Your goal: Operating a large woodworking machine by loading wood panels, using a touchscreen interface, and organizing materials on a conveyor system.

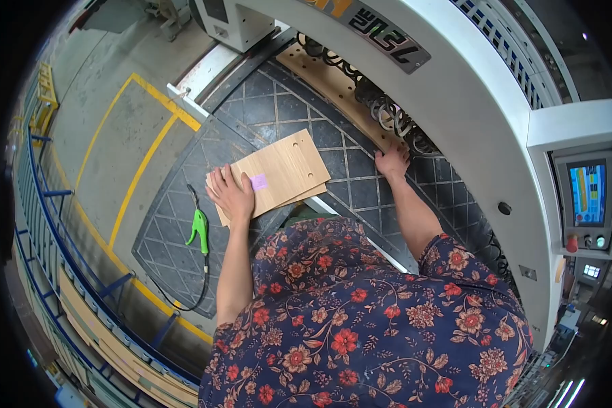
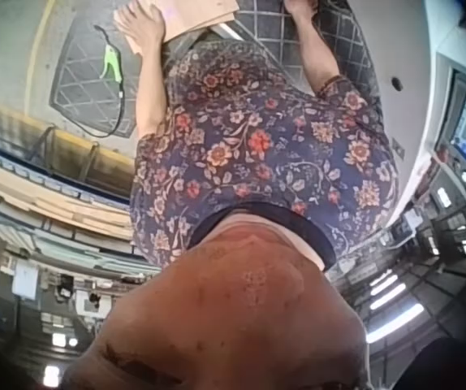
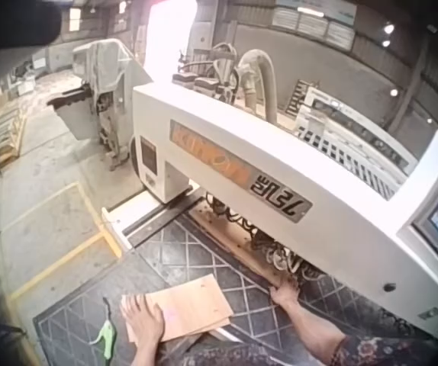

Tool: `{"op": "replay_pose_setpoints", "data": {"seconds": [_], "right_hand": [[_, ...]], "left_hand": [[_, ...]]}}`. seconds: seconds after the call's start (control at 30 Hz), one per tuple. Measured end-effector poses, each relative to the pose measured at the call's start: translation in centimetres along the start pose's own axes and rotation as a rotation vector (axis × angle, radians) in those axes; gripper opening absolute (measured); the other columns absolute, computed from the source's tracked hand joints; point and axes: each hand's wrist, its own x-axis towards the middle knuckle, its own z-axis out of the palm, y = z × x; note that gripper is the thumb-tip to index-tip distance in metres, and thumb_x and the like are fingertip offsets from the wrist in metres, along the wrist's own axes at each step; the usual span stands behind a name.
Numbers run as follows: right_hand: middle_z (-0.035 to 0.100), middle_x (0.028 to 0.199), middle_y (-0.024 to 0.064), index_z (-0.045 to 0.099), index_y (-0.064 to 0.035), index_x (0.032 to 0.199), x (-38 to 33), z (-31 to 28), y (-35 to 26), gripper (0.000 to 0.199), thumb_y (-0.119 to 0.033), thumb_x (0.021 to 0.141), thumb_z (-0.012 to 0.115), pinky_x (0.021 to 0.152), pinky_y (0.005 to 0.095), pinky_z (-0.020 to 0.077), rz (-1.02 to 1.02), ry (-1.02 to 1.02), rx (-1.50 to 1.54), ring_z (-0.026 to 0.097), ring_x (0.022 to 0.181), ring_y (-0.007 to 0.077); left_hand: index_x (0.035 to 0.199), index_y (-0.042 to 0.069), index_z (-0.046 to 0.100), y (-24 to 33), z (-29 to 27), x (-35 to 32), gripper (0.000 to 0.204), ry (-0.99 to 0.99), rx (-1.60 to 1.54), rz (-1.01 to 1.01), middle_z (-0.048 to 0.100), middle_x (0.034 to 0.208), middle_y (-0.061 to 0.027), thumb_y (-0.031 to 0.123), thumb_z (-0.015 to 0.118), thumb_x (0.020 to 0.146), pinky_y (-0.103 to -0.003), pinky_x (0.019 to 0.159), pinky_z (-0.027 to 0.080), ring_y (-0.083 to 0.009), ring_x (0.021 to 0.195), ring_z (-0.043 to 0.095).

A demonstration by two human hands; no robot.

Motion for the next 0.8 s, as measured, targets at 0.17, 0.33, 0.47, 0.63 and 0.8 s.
{"op": "replay_pose_setpoints", "data": {"seconds": [0.17,0.33,0.47,0.63,0.8], "right_hand": [[0.054,0.134,0.0253,0.046,-0.0084,0.138,-5.2,0.1,4.0,0.06,-0.034,0.089,0.068,0.093,0.0589,0.0475,-0.285,0.026,-0.037,0.058,0.116,0.0445],[0.061,0.13,0.021,0.052,-0.0057,0.133,-11.8,-0.5,10.4,0.055,-0.027,0.088,0.074,0.1,0.0486,0.0483,-0.313,-0.05,0.076,0.059,0.12,0.0413],[0.061,0.129,0.0197,0.049,-0.0069,0.136,-17.0,-1.5,17.8,0.061,-0.027,0.086,0.076,0.1,0.0478,0.0486,-0.19,-0.203,0.062,0.06,0.119,0.0393],[0.069,0.116,0.0206,0.063,-0.0043,0.121,-18.9,-3.3,25.8,0.047,-0.035,0.086,0.07,0.093,0.0481,0.0527,0.136,-0.461,-0.155,0.066,0.108,0.0413],[0.072,0.104,0.0236,0.073,-0.0009,0.1,-13.6,-3.2,25.1,0.038,-0.035,0.086,0.062,0.086,0.0508,0.0536,0.04,-0.283,-0.046,0.068,0.098,0.0456]], "left_hand": [[0.145,0.008,0.05,-0.3,0.0,-0.1,0.058,0.047,-0.018,-0.001,0.039,0.155,-0.0193,0.038,0.058,0.096,-0.058,0.122,0.01,-0.0338,0.15,0.026],[0.143,0.008,0.052,-0.6,-0.1,-0.1,0.058,0.058,-0.039,-0.02,0.04,0.153,-0.0184,0.038,0.06,0.095,-0.057,0.122,0.011,-0.0331,0.149,0.027],[0.141,0.007,0.054,-0.9,-0.1,-0.1,0.057,0.079,-0.042,-0.005,0.042,0.152,-0.0173,0.038,0.06,0.094,-0.059,0.122,0.012,-0.0322,0.148,0.028],[0.141,0.008,0.054,-1.0,-0.3,-0.1,0.057,0.077,-0.044,0.012,0.042,0.152,-0.017,0.038,0.06,0.093,-0.06,0.121,0.012,-0.0321,0.148,0.028],[0.141,0.007,0.053,-0.9,-0.4,0.0,0.057,0.057,-0.009,0.009,0.042,0.152,-0.0174,0.038,0.06,0.093,-0.06,0.121,0.012,-0.032,0.148,0.028]]}}
